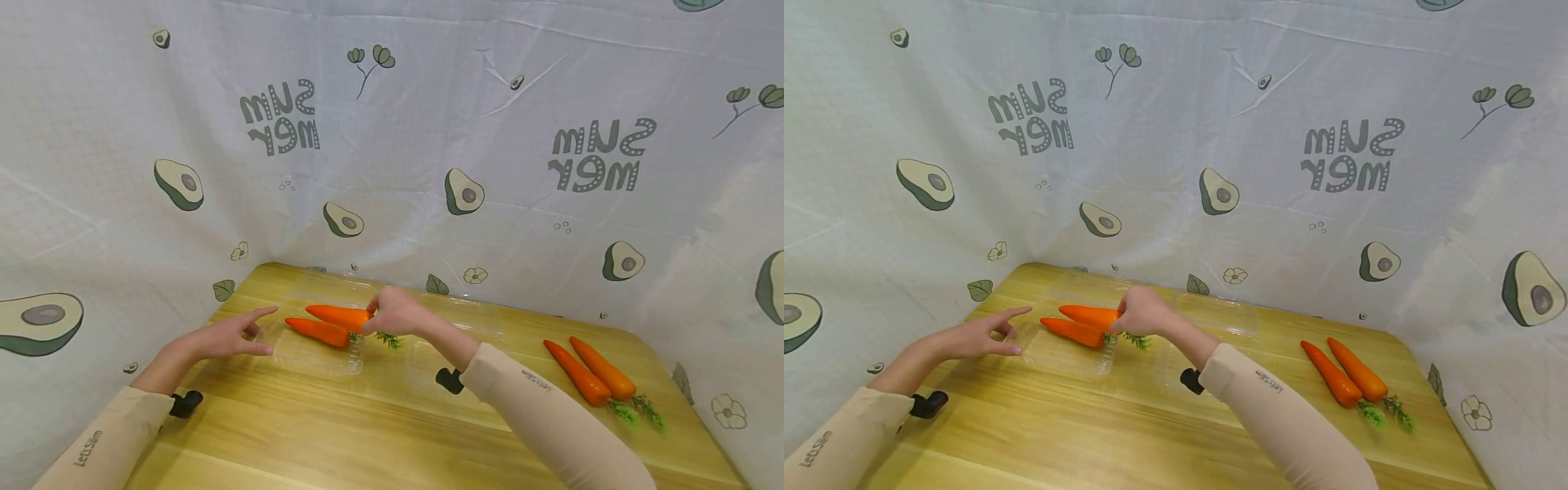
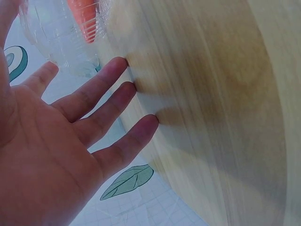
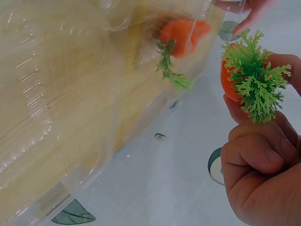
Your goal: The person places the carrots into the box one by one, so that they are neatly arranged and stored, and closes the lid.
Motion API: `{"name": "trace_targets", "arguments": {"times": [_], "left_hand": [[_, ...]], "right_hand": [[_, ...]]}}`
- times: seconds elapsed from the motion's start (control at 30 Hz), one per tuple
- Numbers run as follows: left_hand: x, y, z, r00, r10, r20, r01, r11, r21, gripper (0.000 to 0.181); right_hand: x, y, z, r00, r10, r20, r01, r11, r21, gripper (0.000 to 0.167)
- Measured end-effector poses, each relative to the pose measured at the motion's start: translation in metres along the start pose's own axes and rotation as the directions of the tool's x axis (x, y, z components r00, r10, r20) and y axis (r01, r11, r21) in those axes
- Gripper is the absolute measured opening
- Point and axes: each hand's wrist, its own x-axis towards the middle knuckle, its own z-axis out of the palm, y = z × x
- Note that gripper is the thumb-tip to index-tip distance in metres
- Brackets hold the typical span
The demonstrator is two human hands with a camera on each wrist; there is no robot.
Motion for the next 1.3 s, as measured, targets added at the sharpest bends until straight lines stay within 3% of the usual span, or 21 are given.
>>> {"name": "trace_targets", "arguments": {"times": [0.6, 0.87, 1.1, 1.3], "left_hand": [[0.0, 0.0, 0.0, 1.0, 0.013, 0.005, -0.013, 1.0, -0.013, 0.094], [-0.001, 0.003, 0.0, 1.0, 0.01, 0.002, -0.01, 1.0, -0.018, 0.094], [-0.001, 0.004, 0.0, 1.0, 0.012, -0.001, -0.012, 1.0, -0.017, 0.093], [-0.002, 0.004, 0.0, 1.0, 0.018, 0.005, -0.018, 1.0, -0.021, 0.095]], "right_hand": [[0.019, -0.022, 0.021, 0.996, -0.075, 0.043, 0.077, 0.996, -0.055, 0.016], [0.025, -0.031, 0.032, 0.996, -0.07, 0.052, 0.073, 0.996, -0.048, 0.029], [0.027, -0.032, 0.043, 0.996, -0.06, 0.066, 0.063, 0.997, -0.046, 0.056], [0.027, -0.034, 0.05, 0.995, -0.047, 0.085, 0.052, 0.997, -0.048, 0.056]]}}
